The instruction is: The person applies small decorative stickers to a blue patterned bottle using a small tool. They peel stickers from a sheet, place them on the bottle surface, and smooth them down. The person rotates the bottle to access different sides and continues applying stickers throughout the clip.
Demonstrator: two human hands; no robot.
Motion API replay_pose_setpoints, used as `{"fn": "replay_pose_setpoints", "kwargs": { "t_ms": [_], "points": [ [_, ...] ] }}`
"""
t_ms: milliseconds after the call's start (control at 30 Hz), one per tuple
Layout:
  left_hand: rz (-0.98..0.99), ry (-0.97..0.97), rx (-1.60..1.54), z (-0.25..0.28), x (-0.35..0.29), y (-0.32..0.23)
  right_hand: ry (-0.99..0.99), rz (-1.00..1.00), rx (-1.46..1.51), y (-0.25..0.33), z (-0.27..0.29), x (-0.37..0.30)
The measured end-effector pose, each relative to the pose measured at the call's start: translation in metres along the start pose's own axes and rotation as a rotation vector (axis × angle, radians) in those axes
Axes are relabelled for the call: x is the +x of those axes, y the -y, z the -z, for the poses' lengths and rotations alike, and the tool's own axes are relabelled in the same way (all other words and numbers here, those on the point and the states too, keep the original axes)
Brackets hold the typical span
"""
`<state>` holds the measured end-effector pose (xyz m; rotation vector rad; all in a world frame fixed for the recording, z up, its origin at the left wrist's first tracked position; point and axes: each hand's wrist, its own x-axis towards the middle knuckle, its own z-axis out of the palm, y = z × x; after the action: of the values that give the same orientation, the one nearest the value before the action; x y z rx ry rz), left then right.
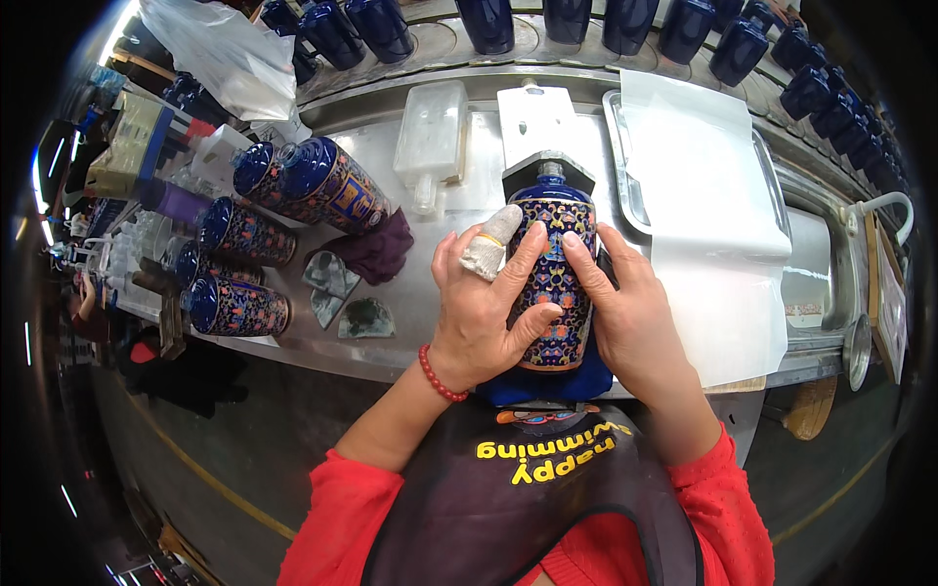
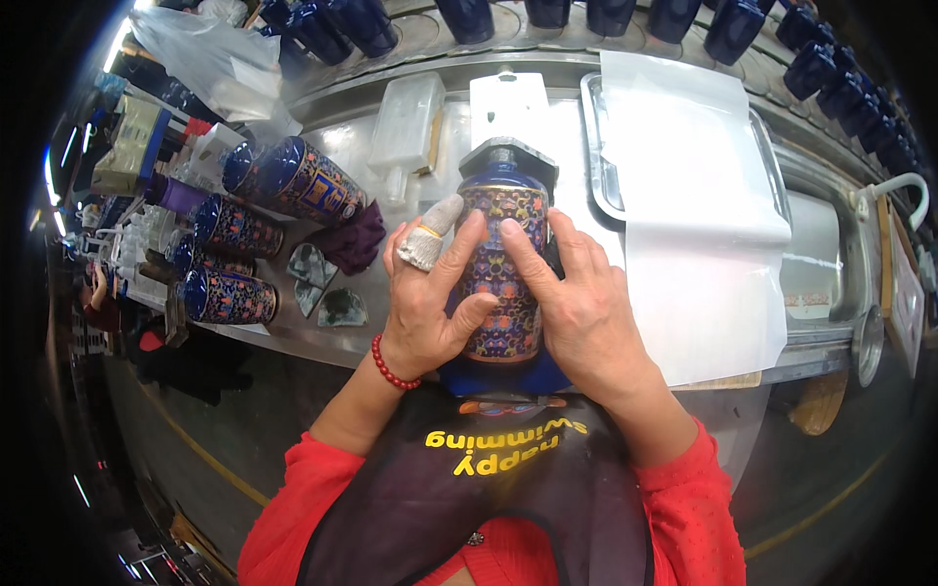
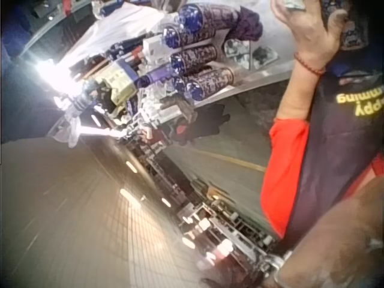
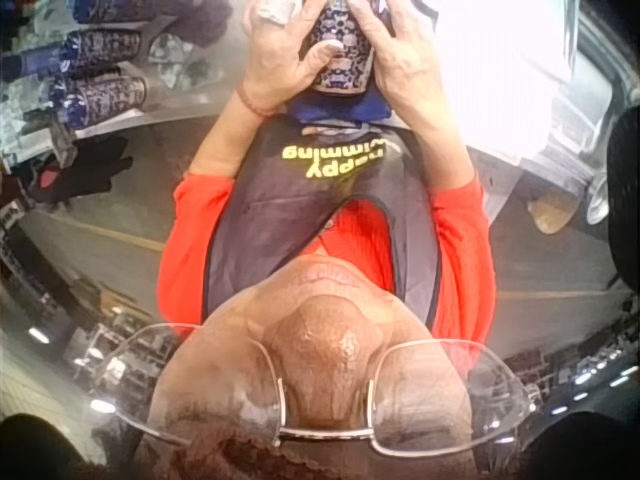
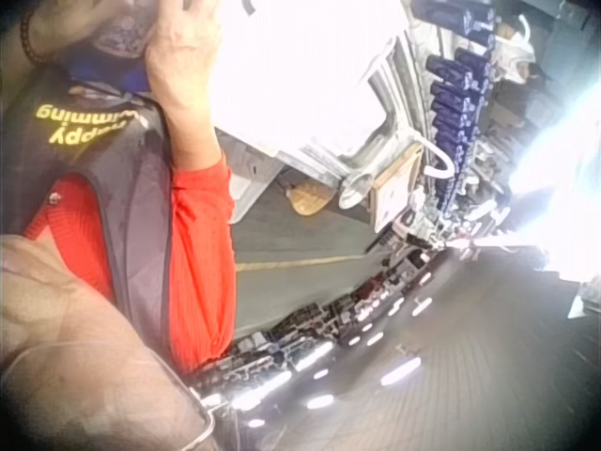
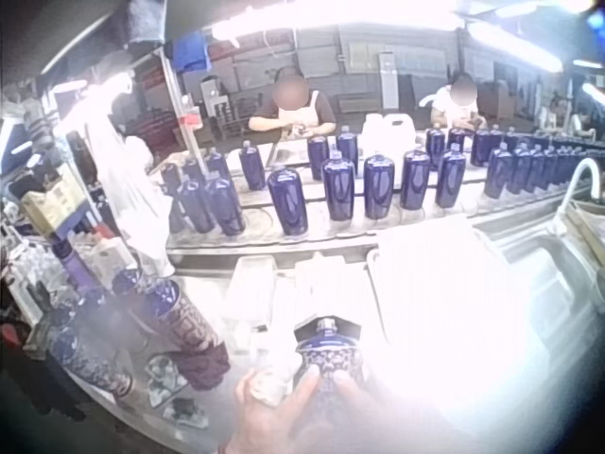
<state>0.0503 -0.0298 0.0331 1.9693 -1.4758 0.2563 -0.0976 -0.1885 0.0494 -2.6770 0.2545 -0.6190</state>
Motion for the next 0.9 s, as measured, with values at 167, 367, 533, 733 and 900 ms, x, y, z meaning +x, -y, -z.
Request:
{"fn": "replay_pose_setpoints", "kwargs": {
  "t_ms": [167,367,533,733,900],
  "points": [
    [0.011,0.013,0.008,0.001,0.0,0.001,0.011,-0.016,0.0,0.0,0.001,0.001],
    [0.011,0.015,0.018,0.0,-0.001,0.001,0.008,0.007,-0.035,0.0,0.0,0.003],
    [0.019,0.039,-0.005,0.0,-0.002,0.001,0.016,0.009,-0.033,-0.001,0.001,0.004],
    [0.044,0.006,-0.066,0.002,0.007,0.007,0.004,-0.036,0.018,-0.009,0.004,0.011],
    [0.02,0.04,0.002,0.001,0.013,0.009,0.04,-0.022,-0.049,-0.01,0.003,0.015]
  ]
}}
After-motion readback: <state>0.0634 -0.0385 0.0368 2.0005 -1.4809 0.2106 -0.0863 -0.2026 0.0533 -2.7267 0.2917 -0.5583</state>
